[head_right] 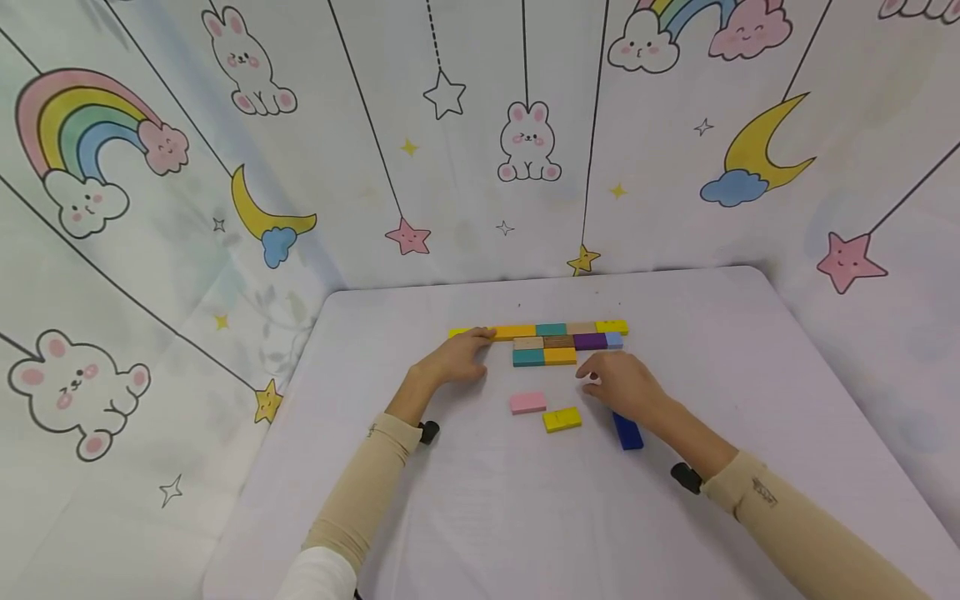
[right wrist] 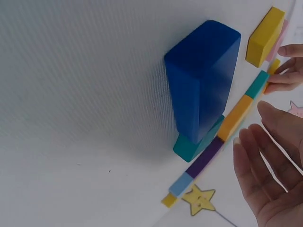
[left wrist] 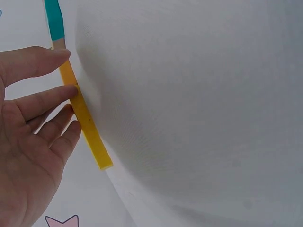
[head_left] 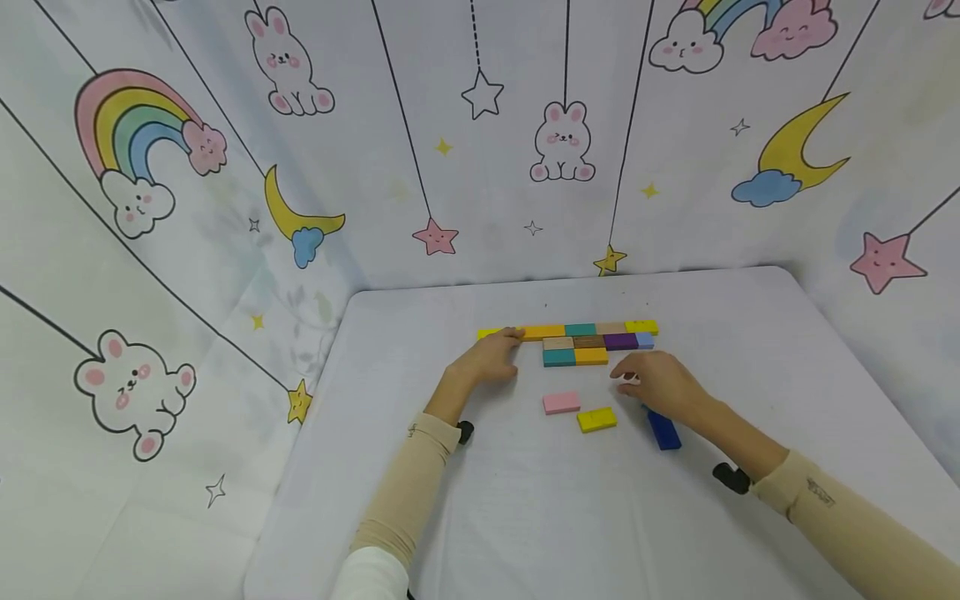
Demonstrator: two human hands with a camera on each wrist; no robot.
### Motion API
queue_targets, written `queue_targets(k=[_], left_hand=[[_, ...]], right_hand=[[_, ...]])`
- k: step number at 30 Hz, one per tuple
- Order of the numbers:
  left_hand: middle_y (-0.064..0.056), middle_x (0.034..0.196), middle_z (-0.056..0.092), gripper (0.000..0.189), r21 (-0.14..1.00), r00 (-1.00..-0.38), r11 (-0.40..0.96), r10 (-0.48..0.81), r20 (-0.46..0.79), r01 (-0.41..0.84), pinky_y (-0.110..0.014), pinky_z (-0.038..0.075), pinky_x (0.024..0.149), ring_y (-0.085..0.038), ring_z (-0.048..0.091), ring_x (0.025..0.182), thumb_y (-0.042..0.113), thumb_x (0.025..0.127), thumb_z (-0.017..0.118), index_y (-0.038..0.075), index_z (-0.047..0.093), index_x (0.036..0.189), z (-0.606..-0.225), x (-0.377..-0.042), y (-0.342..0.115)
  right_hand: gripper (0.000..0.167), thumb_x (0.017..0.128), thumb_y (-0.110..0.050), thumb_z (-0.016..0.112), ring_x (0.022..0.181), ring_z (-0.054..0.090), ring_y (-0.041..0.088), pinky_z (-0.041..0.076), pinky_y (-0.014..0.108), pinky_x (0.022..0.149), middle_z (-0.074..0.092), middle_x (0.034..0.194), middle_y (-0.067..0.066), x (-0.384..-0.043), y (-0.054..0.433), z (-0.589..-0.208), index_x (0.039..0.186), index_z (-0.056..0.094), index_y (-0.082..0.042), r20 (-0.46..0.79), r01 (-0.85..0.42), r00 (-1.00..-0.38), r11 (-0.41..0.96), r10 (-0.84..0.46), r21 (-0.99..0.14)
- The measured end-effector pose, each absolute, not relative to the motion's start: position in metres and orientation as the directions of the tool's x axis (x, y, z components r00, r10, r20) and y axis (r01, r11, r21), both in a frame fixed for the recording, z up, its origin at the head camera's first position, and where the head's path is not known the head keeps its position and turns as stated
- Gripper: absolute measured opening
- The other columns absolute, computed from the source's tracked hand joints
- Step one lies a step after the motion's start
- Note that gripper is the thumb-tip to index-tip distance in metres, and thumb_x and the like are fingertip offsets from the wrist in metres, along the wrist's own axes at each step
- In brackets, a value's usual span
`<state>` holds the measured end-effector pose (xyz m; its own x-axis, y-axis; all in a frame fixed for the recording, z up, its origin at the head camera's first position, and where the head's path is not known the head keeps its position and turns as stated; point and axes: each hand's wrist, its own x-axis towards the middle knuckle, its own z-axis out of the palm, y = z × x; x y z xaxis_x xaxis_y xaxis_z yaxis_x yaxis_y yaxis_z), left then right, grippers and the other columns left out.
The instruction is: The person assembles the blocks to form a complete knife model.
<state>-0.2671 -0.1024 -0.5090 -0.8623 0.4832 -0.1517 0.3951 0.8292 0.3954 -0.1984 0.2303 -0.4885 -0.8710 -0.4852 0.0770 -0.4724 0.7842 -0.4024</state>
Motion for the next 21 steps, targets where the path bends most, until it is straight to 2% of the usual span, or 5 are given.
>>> queue_targets(k=[14, 21], left_hand=[[-0.002, 0.164, 0.043, 0.064, 0.393, -0.861, 0.828, 0.486, -0.15, 0.399, -0.035, 0.03, 0.126, -0.02, 0.038, 0.152, 0.008, 0.091, 0.064, 0.005, 0.052, 0.153, -0.51, -0.268, -0.104], [-0.001, 0.164, 0.043, 0.064, 0.396, -0.86, 0.827, 0.487, -0.149, 0.4, -0.034, 0.03, 0.126, -0.02, 0.038, 0.152, 0.01, 0.091, 0.066, 0.006, 0.052, 0.153, -0.51, -0.269, -0.104]], right_hand=[[0.021, 0.09, -0.018, 0.083, 0.093, 0.068, 0.018, 0.061, 0.044, 0.085, 0.077, 0.102, -0.004, -0.186, 0.221, -0.497, 0.11, 0.081, -0.014, -0.007, -0.445, -0.865, 0.775, -0.501, -0.449], [0.017, 0.091, -0.022, 0.083, 0.1, 0.07, 0.018, 0.06, 0.047, 0.091, 0.076, 0.103, -0.011, -0.182, 0.216, -0.499, 0.107, 0.082, -0.022, -0.041, -0.461, -0.838, 0.747, -0.544, -0.479]])
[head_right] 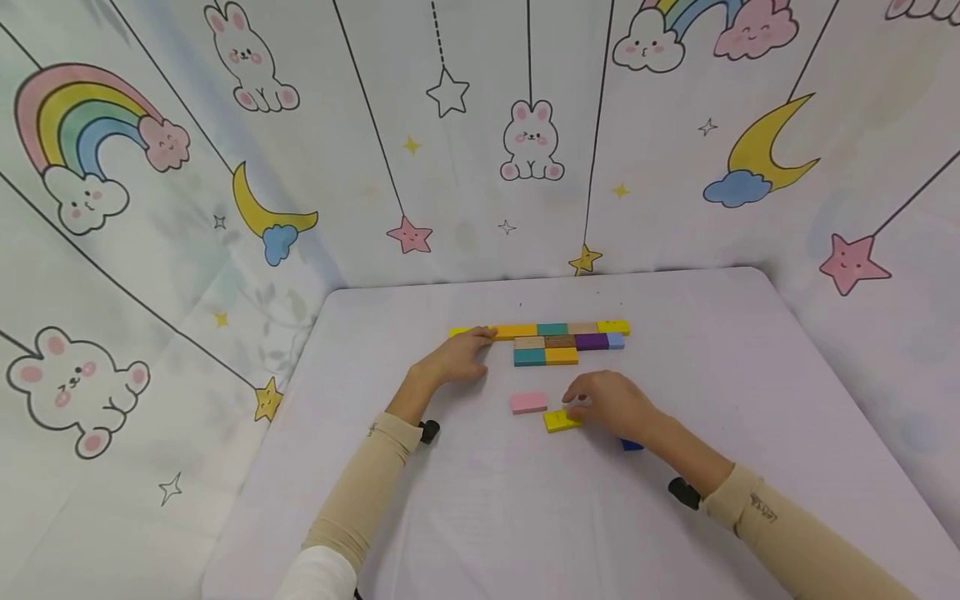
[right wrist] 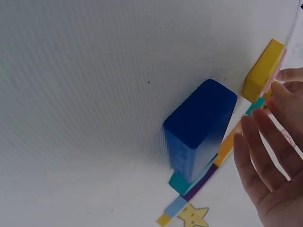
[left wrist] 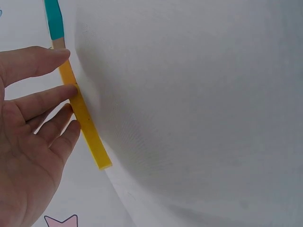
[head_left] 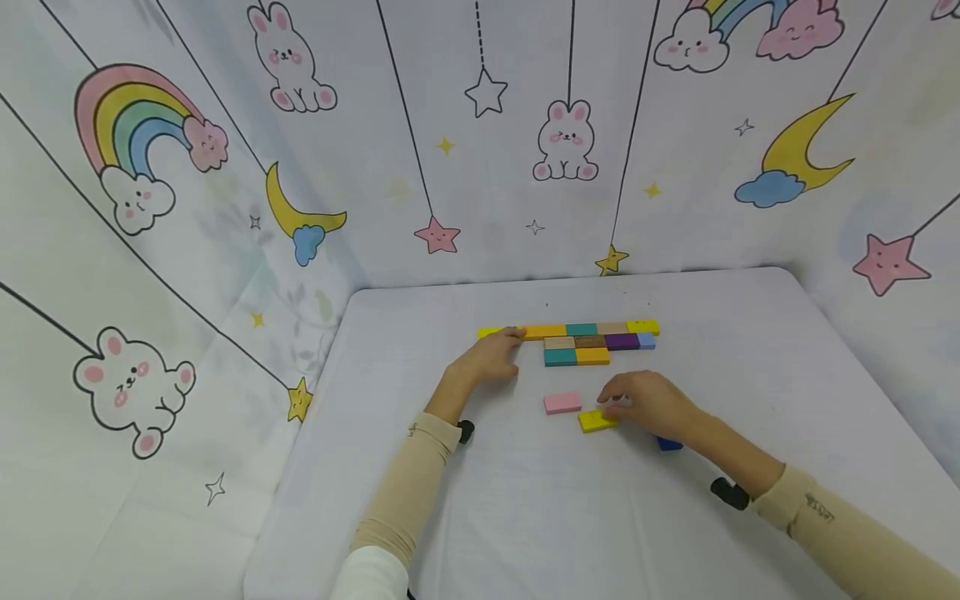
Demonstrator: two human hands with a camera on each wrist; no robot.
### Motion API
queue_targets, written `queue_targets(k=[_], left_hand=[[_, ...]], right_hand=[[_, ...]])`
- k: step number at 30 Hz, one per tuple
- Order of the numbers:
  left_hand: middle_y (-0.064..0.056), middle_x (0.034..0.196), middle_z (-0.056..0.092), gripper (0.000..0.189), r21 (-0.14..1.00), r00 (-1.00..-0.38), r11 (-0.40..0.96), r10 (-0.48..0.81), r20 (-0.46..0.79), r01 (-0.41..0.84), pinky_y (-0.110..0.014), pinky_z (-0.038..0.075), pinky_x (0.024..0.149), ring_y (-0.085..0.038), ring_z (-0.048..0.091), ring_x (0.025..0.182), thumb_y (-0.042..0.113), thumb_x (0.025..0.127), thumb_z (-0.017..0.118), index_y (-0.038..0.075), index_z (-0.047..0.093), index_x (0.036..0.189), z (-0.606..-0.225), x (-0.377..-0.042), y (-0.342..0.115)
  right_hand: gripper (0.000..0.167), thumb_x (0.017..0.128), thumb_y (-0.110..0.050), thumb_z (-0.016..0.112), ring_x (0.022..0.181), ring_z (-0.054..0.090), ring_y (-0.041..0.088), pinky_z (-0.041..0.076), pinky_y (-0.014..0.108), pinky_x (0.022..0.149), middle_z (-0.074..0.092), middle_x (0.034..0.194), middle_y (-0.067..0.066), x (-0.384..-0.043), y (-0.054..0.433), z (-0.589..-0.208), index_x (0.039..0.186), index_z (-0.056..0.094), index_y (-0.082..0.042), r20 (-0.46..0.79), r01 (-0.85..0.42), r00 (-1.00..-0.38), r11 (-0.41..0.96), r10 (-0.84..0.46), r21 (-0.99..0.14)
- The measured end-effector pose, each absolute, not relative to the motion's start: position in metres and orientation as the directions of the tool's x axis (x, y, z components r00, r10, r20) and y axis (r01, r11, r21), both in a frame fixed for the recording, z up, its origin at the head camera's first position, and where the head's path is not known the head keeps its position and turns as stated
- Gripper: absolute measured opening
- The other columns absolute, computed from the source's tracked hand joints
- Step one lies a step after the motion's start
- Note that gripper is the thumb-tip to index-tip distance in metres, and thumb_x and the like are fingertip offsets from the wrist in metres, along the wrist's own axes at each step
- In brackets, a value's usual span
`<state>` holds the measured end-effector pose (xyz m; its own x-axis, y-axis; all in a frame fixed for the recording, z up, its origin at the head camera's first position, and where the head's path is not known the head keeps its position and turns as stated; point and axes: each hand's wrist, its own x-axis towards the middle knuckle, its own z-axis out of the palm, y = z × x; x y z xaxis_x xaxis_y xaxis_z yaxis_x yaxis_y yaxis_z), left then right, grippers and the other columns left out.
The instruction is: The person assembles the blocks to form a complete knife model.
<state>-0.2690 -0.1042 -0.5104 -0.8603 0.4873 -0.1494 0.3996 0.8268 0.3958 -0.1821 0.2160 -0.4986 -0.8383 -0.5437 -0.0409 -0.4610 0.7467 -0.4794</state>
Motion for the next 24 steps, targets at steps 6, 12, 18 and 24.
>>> queue_targets(k=[6, 12, 18, 24], left_hand=[[-0.001, 0.164, 0.042, 0.063, 0.388, -0.859, 0.829, 0.488, -0.155, 0.401, -0.034, 0.03, 0.126, -0.02, 0.039, 0.151, 0.01, 0.091, 0.066, 0.006, 0.053, 0.153, -0.5101, -0.2697, -0.1045], [-0.001, 0.164, 0.042, 0.063, 0.385, -0.856, 0.828, 0.493, -0.154, 0.407, -0.033, 0.03, 0.126, -0.02, 0.039, 0.151, 0.009, 0.091, 0.066, 0.004, 0.053, 0.152, -0.5099, -0.2693, -0.1049], [-0.001, 0.165, 0.041, 0.063, 0.386, -0.854, 0.828, 0.495, -0.158, 0.408, -0.034, 0.029, 0.126, -0.02, 0.038, 0.152, 0.01, 0.091, 0.066, 0.005, 0.052, 0.153, -0.5113, -0.2693, -0.1054], [-0.002, 0.165, 0.041, 0.063, 0.378, -0.855, 0.829, 0.496, -0.152, 0.413, -0.034, 0.029, 0.126, -0.02, 0.038, 0.152, 0.011, 0.092, 0.066, 0.005, 0.052, 0.153, -0.5122, -0.2701, -0.1052]], right_hand=[[0.014, 0.088, -0.024, 0.086, 0.1, 0.07, 0.016, 0.059, 0.048, 0.092, 0.076, 0.101, -0.014, -0.1802, 0.2171, -0.5026, 0.101, 0.082, -0.026, 0.003, -0.544, -0.791, 0.7, -0.612, -0.463], [0.016, 0.086, -0.027, 0.087, 0.098, 0.071, 0.015, 0.059, 0.047, 0.091, 0.076, 0.099, -0.016, -0.1803, 0.2183, -0.506, 0.101, 0.083, -0.025, 0.022, -0.575, -0.774, 0.689, -0.632, -0.44], [0.02, 0.085, -0.029, 0.088, 0.097, 0.071, 0.014, 0.059, 0.047, 0.092, 0.077, 0.099, -0.014, -0.1798, 0.2184, -0.5078, 0.103, 0.083, -0.023, 0.019, -0.582, -0.771, 0.693, -0.636, -0.427], [0.023, 0.084, -0.029, 0.089, 0.099, 0.071, 0.015, 0.059, 0.048, 0.093, 0.077, 0.101, -0.013, -0.1798, 0.2191, -0.5086, 0.105, 0.083, -0.022, 0.023, -0.595, -0.766, 0.695, -0.642, -0.403]])
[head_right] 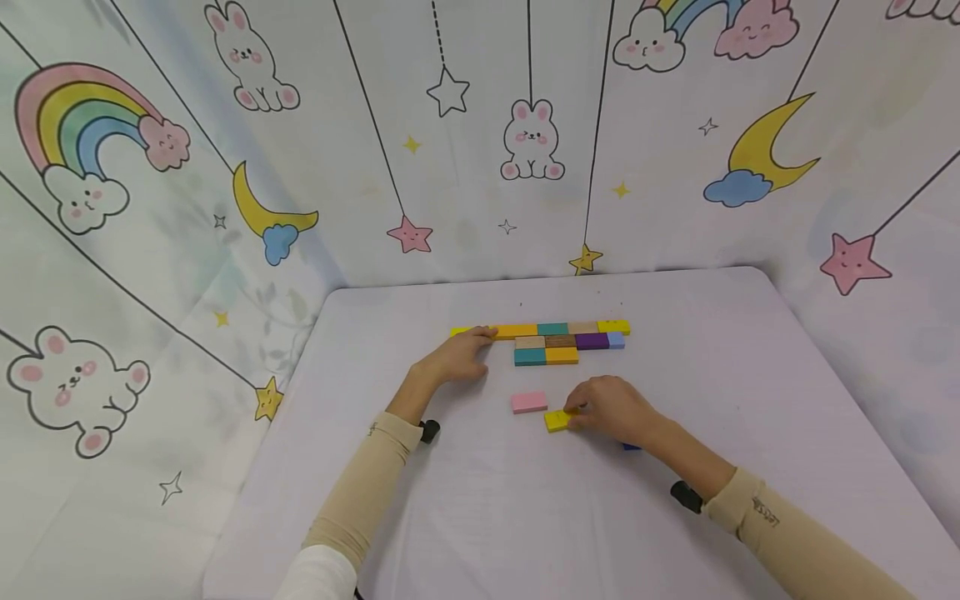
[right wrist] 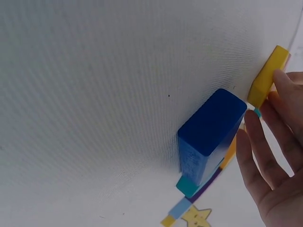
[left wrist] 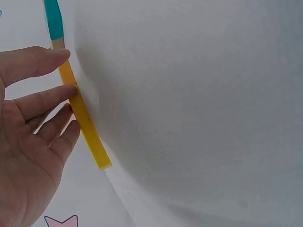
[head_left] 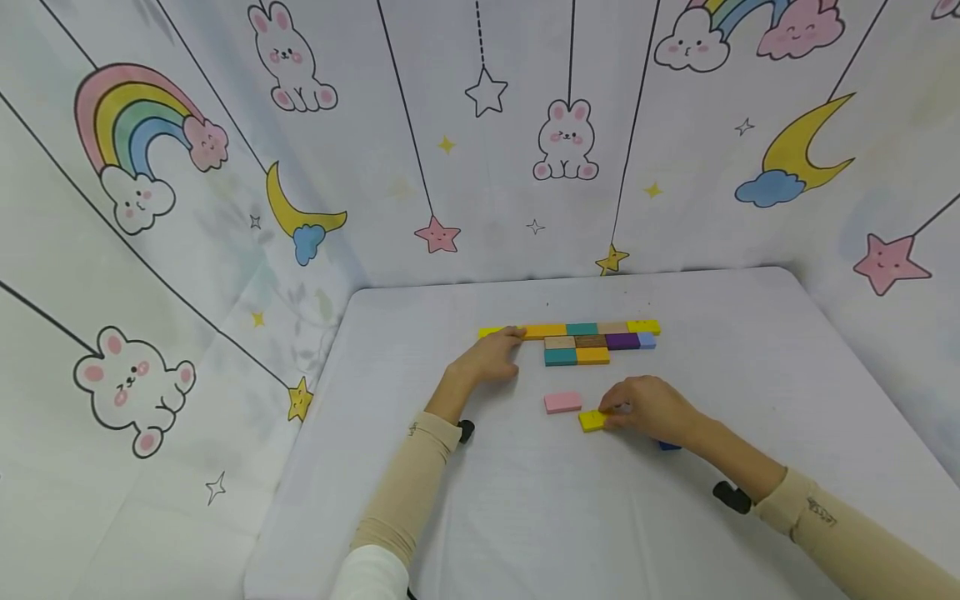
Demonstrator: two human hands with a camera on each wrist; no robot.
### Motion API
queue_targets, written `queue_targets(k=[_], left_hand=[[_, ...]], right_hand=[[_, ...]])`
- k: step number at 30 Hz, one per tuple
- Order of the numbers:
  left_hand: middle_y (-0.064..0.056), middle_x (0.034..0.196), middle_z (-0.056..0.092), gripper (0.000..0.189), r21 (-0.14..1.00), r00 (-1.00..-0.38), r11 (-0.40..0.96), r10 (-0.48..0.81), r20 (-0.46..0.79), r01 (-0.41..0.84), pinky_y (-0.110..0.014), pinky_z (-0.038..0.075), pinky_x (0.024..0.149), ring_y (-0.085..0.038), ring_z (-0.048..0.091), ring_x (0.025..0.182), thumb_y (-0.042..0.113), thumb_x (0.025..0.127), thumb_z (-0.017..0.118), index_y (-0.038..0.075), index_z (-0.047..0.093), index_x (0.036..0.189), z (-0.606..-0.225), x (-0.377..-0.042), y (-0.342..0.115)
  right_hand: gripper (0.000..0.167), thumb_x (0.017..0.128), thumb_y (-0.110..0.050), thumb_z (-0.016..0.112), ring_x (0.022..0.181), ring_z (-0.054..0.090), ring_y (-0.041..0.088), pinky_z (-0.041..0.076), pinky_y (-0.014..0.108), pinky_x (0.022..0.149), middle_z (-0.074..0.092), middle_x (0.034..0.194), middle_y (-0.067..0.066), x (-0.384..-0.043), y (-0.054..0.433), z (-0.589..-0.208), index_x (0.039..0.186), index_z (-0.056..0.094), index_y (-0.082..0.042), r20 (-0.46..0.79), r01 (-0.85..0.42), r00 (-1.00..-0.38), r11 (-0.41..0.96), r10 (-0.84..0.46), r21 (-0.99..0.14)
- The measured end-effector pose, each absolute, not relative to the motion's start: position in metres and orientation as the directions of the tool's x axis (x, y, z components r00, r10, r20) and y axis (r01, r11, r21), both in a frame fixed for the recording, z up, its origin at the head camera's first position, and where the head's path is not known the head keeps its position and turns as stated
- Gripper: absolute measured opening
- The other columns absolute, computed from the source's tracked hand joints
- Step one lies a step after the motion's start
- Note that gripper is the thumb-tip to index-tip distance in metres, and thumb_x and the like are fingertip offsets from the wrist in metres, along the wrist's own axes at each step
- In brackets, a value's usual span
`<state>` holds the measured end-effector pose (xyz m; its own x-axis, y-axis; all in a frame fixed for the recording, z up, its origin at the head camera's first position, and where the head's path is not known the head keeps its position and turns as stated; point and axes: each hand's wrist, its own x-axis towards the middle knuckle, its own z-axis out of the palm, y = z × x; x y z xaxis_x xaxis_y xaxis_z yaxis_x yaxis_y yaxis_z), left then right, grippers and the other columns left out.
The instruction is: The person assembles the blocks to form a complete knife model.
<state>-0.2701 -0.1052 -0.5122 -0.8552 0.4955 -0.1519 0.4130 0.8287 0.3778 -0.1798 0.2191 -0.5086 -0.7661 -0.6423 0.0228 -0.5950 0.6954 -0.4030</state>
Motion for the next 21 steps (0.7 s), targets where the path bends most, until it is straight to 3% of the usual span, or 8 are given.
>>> queue_targets(k=[21], left_hand=[[-0.004, 0.165, 0.041, 0.061, 0.392, -0.849, 0.822, 0.504, -0.159, 0.414, -0.035, 0.029, 0.127, -0.021, 0.036, 0.153, 0.009, 0.093, 0.065, 0.003, 0.052, 0.153, -0.509, -0.269, -0.106]], right_hand=[[0.024, 0.084, -0.024, 0.089, 0.101, 0.073, 0.022, 0.059, 0.051, 0.093, 0.079, 0.103, -0.006, -0.185, 0.232, -0.505, 0.107, 0.084, -0.017, 0.023, -0.565, -0.794, 0.723, -0.608, -0.398]])
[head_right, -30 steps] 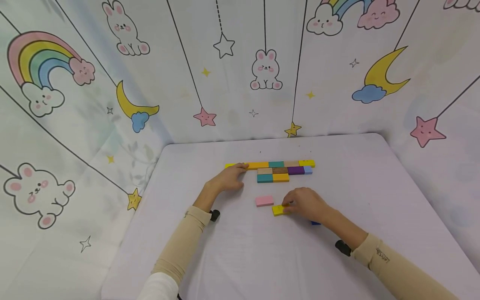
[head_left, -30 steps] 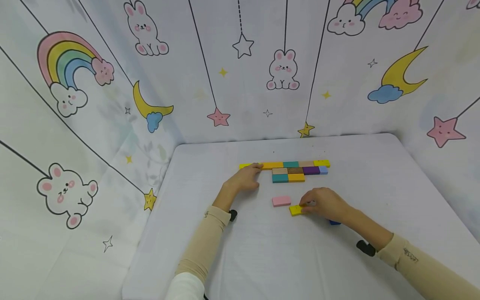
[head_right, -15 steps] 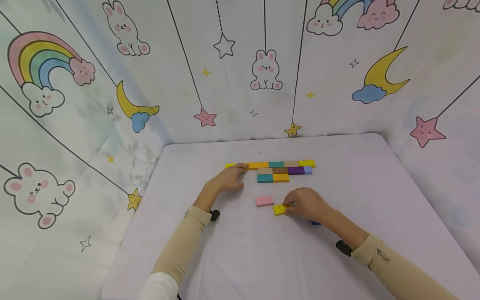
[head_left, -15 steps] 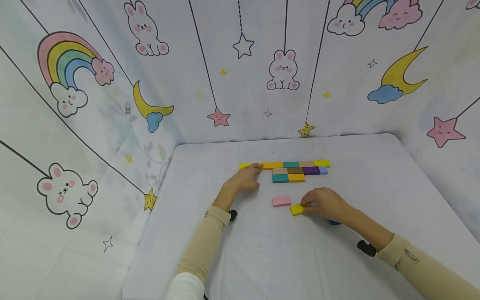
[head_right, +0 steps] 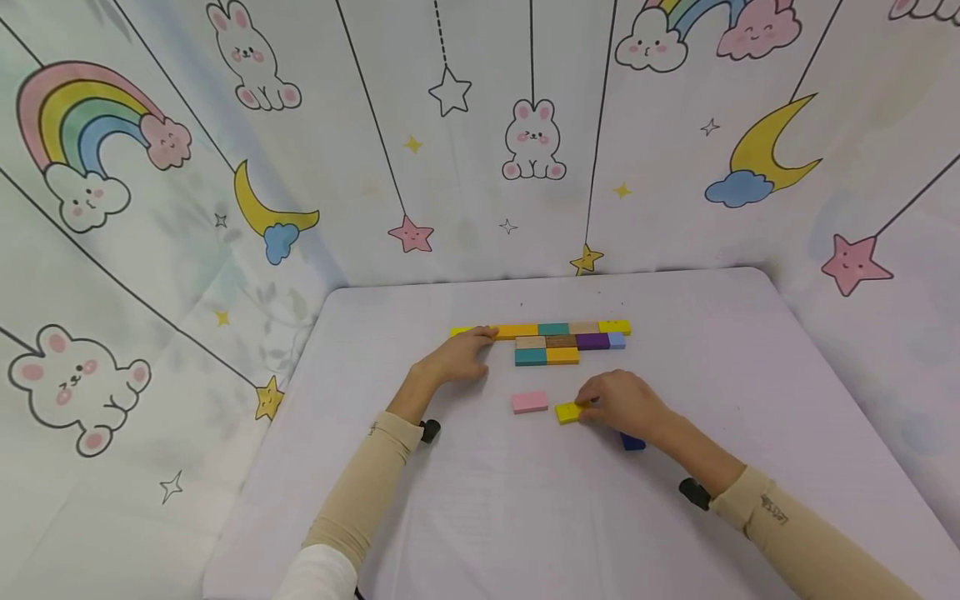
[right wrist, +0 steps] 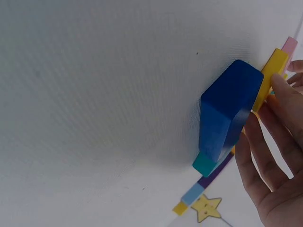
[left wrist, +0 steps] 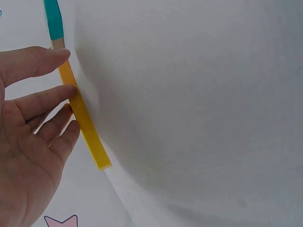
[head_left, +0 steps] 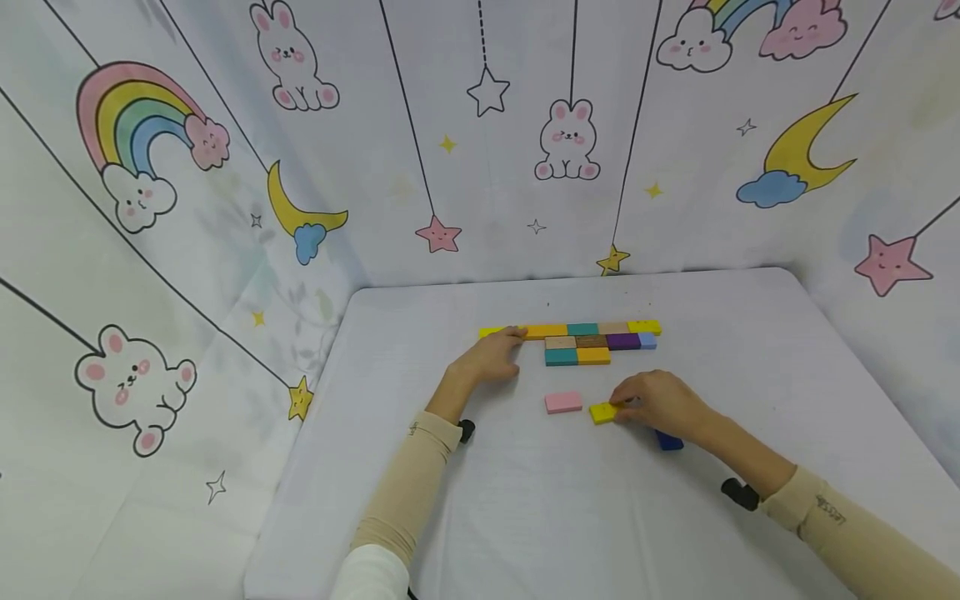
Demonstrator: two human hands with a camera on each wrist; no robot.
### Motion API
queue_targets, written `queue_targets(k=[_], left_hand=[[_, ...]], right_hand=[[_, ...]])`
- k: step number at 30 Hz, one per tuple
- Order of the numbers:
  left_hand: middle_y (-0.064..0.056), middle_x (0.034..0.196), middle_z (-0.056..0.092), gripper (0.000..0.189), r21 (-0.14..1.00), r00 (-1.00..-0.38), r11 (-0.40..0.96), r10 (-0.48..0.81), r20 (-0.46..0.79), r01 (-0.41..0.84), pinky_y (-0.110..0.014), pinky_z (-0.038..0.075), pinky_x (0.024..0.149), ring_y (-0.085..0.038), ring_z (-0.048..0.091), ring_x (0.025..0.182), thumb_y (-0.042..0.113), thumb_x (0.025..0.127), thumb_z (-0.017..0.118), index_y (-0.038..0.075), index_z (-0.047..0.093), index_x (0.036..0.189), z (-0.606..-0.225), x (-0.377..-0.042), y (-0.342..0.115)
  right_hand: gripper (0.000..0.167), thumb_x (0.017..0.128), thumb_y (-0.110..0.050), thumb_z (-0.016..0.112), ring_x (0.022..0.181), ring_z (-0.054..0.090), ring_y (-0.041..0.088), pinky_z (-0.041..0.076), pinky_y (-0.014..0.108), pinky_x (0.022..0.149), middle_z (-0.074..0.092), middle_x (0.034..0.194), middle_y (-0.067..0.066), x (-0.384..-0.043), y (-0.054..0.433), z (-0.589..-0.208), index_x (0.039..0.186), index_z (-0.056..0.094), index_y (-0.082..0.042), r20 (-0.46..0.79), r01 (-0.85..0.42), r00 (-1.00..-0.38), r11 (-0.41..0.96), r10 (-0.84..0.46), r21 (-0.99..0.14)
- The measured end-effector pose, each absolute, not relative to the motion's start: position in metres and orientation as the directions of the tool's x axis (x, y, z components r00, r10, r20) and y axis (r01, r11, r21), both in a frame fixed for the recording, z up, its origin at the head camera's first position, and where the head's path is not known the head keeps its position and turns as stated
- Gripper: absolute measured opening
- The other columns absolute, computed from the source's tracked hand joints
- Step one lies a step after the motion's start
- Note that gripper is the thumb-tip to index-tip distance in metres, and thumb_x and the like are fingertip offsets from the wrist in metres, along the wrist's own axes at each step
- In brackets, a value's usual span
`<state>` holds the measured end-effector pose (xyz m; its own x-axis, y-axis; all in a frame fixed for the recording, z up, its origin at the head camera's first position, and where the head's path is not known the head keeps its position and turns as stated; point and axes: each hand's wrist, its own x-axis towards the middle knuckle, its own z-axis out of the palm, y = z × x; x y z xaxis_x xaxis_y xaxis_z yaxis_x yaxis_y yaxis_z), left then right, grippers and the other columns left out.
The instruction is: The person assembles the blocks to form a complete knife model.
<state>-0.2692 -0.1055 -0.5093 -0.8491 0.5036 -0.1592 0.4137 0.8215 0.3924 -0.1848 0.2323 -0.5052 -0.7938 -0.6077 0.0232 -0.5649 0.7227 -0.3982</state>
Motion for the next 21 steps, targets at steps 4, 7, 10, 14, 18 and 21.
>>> queue_targets(k=[4, 7, 10, 14, 18, 21], left_hand=[[-0.004, 0.165, 0.041, 0.061, 0.391, -0.849, 0.822, 0.504, -0.157, 0.415, -0.034, 0.029, 0.126, -0.021, 0.036, 0.153, 0.009, 0.093, 0.065, 0.003, 0.053, 0.152, -0.51, -0.269, -0.105], [-0.004, 0.165, 0.041, 0.061, 0.39, -0.849, 0.821, 0.504, -0.157, 0.416, -0.035, 0.029, 0.126, -0.021, 0.037, 0.153, 0.009, 0.093, 0.066, 0.002, 0.053, 0.152, -0.51, -0.269, -0.106], [-0.004, 0.165, 0.041, 0.061, 0.388, -0.849, 0.822, 0.505, -0.155, 0.417, -0.035, 0.029, 0.126, -0.021, 0.037, 0.153, 0.009, 0.093, 0.065, 0.002, 0.053, 0.152, -0.51, -0.269, -0.105], [-0.003, 0.164, 0.042, 0.061, 0.389, -0.852, 0.823, 0.501, -0.155, 0.413, -0.035, 0.029, 0.126, -0.021, 0.037, 0.152, 0.009, 0.092, 0.065, 0.004, 0.052, 0.152, -0.511, -0.269, -0.105], [-0.003, 0.164, 0.042, 0.061, 0.386, -0.852, 0.824, 0.5, -0.154, 0.414, -0.035, 0.029, 0.126, -0.021, 0.037, 0.152, 0.009, 0.093, 0.065, 0.003, 0.053, 0.152, -0.511, -0.269, -0.105], [-0.002, 0.164, 0.042, 0.061, 0.385, -0.851, 0.824, 0.502, -0.153, 0.416, -0.034, 0.029, 0.126, -0.02, 0.037, 0.152, 0.009, 0.092, 0.065, 0.003, 0.053, 0.152, -0.511, -0.269, -0.105]], right_hand=[[0.025, 0.083, -0.023, 0.089, 0.101, 0.074, 0.023, 0.061, 0.049, 0.091, 0.079, 0.103, -0.005, -0.188, 0.237, -0.506, 0.106, 0.084, -0.016, 0.045, -0.57, -0.798, 0.729, -0.601, -0.379], [0.023, 0.084, -0.02, 0.089, 0.1, 0.074, 0.024, 0.061, 0.049, 0.089, 0.079, 0.103, -0.004, -0.19, 0.241, -0.507, 0.106, 0.084, -0.015, 0.059, -0.569, -0.803, 0.734, -0.593, -0.372], [0.021, 0.085, -0.018, 0.088, 0.099, 0.074, 0.025, 0.062, 0.049, 0.088, 0.079, 0.104, -0.002, -0.192, 0.244, -0.506, 0.106, 0.083, -0.014, 0.057, -0.561, -0.809, 0.739, -0.585, -0.372], [0.022, 0.087, -0.016, 0.086, 0.1, 0.074, 0.027, 0.062, 0.05, 0.089, 0.079, 0.105, 0.001, -0.195, 0.248, -0.503, 0.108, 0.082, -0.012, 0.035, -0.539, -0.821, 0.752, -0.57, -0.379], [0.022, 0.088, -0.015, 0.085, 0.101, 0.073, 0.028, 0.061, 0.051, 0.09, 0.079, 0.106, 0.002, -0.199, 0.253, -0.502, 0.109, 0.082, -0.01, 0.029, -0.521, -0.832, 0.762, -0.554, -0.384], [0.022, 0.088, -0.014, 0.085, 0.101, 0.073, 0.028, 0.061, 0.051, 0.09, 0.079, 0.105, 0.003, -0.202, 0.256, -0.502, 0.109, 0.082, -0.009, 0.036, -0.513, -0.839, 0.766, -0.543, -0.388]])
